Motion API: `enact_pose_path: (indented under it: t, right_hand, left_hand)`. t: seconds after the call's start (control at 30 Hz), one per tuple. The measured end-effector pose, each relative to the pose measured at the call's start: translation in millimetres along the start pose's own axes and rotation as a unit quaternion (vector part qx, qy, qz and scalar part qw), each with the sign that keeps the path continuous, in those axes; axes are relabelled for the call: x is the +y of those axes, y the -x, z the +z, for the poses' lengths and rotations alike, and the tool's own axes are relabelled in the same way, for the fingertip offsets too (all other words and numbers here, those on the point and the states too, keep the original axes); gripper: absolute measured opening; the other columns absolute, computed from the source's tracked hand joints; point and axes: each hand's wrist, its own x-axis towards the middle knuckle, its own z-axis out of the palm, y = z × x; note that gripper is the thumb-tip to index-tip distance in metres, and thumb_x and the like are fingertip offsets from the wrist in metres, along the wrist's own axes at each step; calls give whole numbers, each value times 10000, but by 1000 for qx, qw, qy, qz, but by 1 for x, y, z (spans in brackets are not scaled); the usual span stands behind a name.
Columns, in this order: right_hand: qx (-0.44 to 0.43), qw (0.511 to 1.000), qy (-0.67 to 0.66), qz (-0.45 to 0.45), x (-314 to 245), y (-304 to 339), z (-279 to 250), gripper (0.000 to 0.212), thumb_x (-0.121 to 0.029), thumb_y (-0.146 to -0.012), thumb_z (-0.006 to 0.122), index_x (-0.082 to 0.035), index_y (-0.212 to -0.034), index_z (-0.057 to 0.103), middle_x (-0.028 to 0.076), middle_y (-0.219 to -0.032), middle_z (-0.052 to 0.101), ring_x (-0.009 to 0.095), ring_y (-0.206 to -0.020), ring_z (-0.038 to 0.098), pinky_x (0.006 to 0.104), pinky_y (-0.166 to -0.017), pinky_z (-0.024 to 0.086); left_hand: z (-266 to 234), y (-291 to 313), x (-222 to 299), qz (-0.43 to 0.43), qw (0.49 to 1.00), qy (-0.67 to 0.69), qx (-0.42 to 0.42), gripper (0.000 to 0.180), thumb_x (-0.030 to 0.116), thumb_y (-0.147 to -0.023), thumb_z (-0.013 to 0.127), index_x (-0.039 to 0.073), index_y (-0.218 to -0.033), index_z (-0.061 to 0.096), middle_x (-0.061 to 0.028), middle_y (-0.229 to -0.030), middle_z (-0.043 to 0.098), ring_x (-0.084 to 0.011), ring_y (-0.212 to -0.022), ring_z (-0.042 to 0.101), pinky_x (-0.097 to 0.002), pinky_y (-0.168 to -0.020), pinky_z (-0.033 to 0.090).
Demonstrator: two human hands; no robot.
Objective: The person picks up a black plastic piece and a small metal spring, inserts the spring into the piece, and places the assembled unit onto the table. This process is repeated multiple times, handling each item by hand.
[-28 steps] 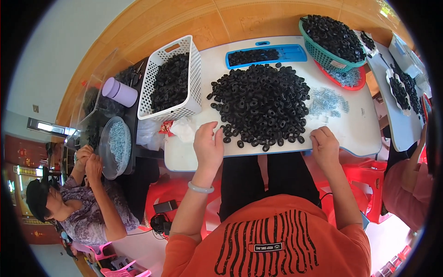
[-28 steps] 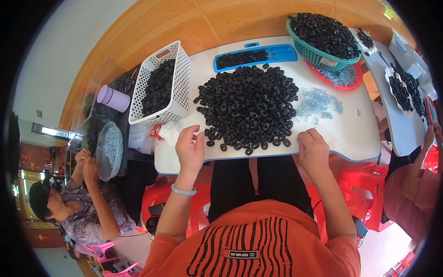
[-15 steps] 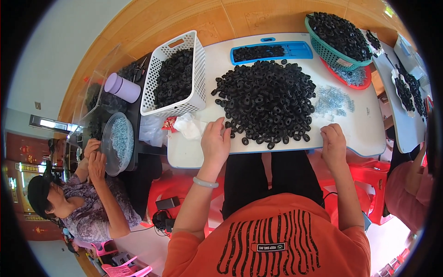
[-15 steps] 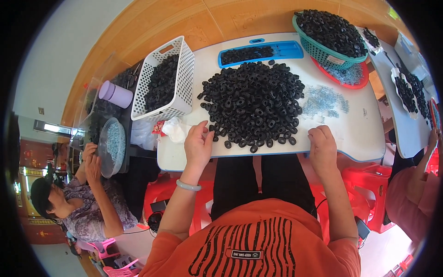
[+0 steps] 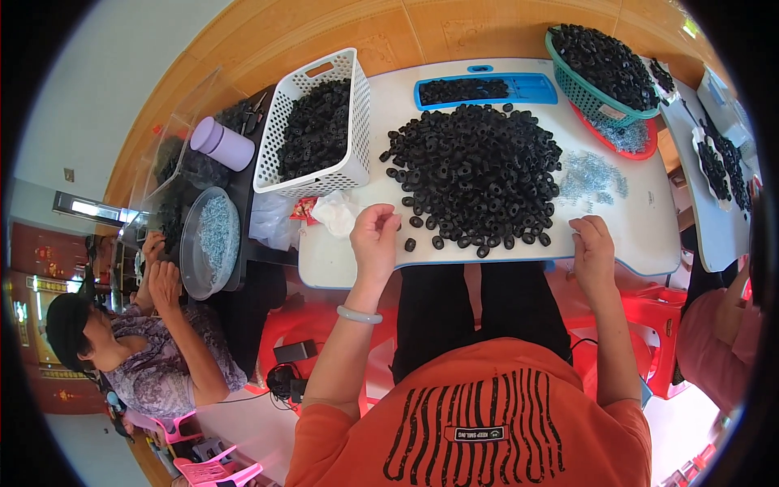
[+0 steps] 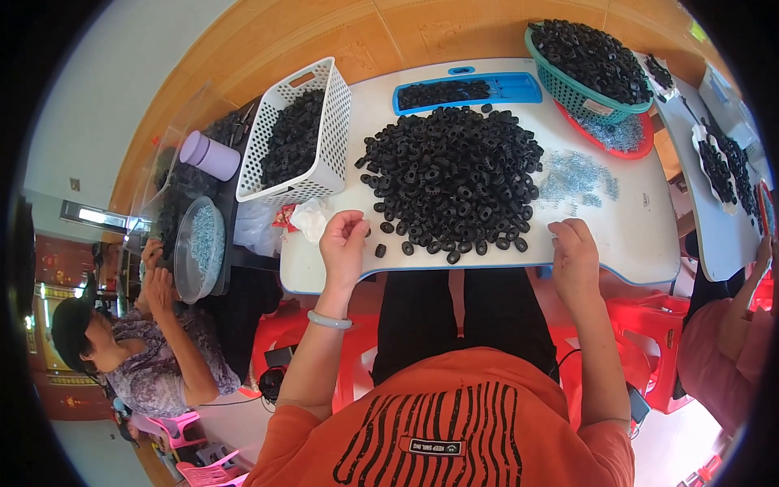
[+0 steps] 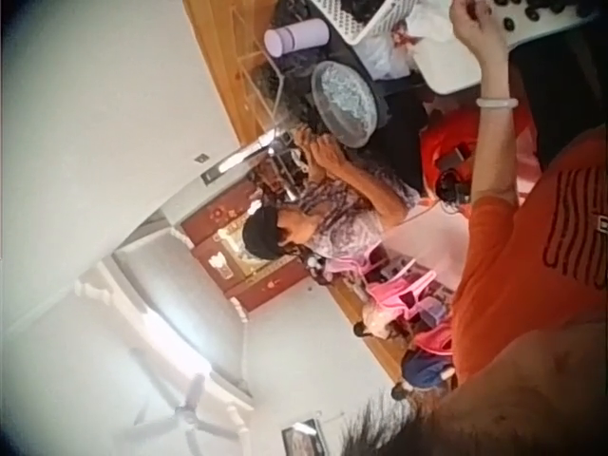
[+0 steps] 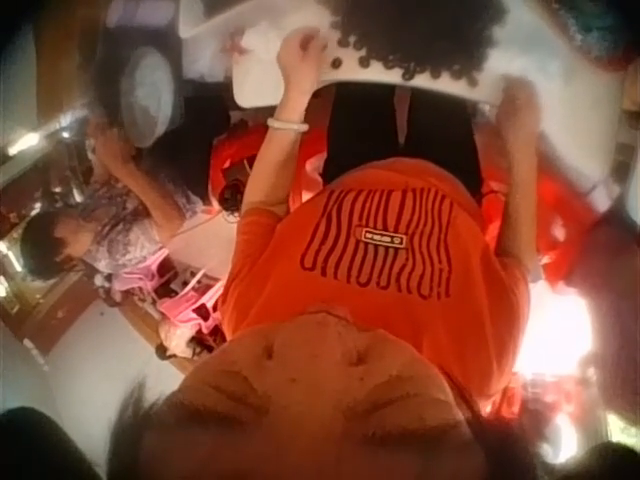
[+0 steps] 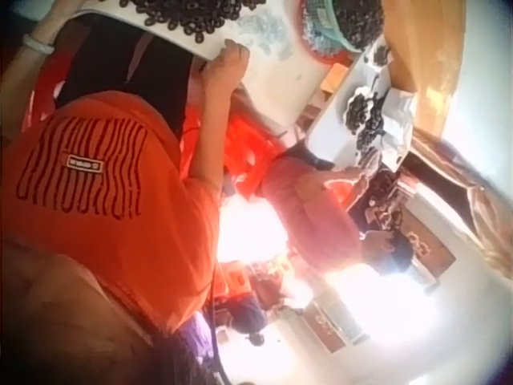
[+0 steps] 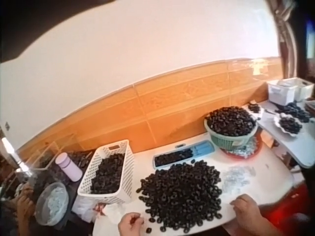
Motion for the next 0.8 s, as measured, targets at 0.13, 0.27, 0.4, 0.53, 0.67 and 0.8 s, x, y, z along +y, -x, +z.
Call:
enact_pose_path:
  t: [0.13,0.27,0.4,0.53,0.67,0.8]
  right_hand:
    - [51,998,-8,-26,-12,1,-3,227,128,-905,609,1,-1086,660,135,-1037,622,268,-868,657,350,-733,545]
    - [41,964,-247,86,-62,0,-10,156,108,-962,594,8,-1065,652,85,-1076,603,135,-812,624,261,-691,532]
    - [0,904,-424,50,-104,-1,-7,144,103,-947,654,10,-1056,660,91,-1094,602,124,-801,600,252,-705,519]
    - [-67,843,-534,-7,-134,-3,-11,114,41,-958,713,25,-1062,671,117,-1072,629,153,-878,607,265,-760,520]
    - [-62,817,-574,-9,-148,-6,-11,120,-92,-996,704,7,-1041,653,132,-991,603,155,-743,600,265,-644,534]
    - [-93,793,-601,33,-155,-8,-10,140,-130,-992,721,0,-1018,673,122,-965,605,162,-745,600,268,-636,530]
  left_hand:
    - [-6,10,37,-183,927,327,-26,122,48,-999,717,-15,-1103,717,-60,-1000,705,-140,-777,642,-288,-710,560]
    - [12,41,100,-252,836,476,-106,134,82,-1033,681,-3,-1137,680,-127,-1138,707,-164,-880,652,-322,-771,575]
    - [48,70,138,-216,789,552,-163,74,89,-1048,661,40,-1087,620,-121,-1083,661,-176,-841,649,-341,-748,580]
    - [66,97,173,-122,824,525,-176,206,92,-1045,667,31,-1199,545,-139,-1070,619,-230,-778,692,-354,-648,619]
    - [62,103,176,-72,819,521,-229,293,-55,-983,686,18,-1225,537,-154,-1113,608,-249,-820,713,-362,-676,649]
    - [53,112,173,-45,862,445,-237,290,-149,-922,702,-52,-1187,635,-166,-1179,619,-191,-896,707,-308,-760,654]
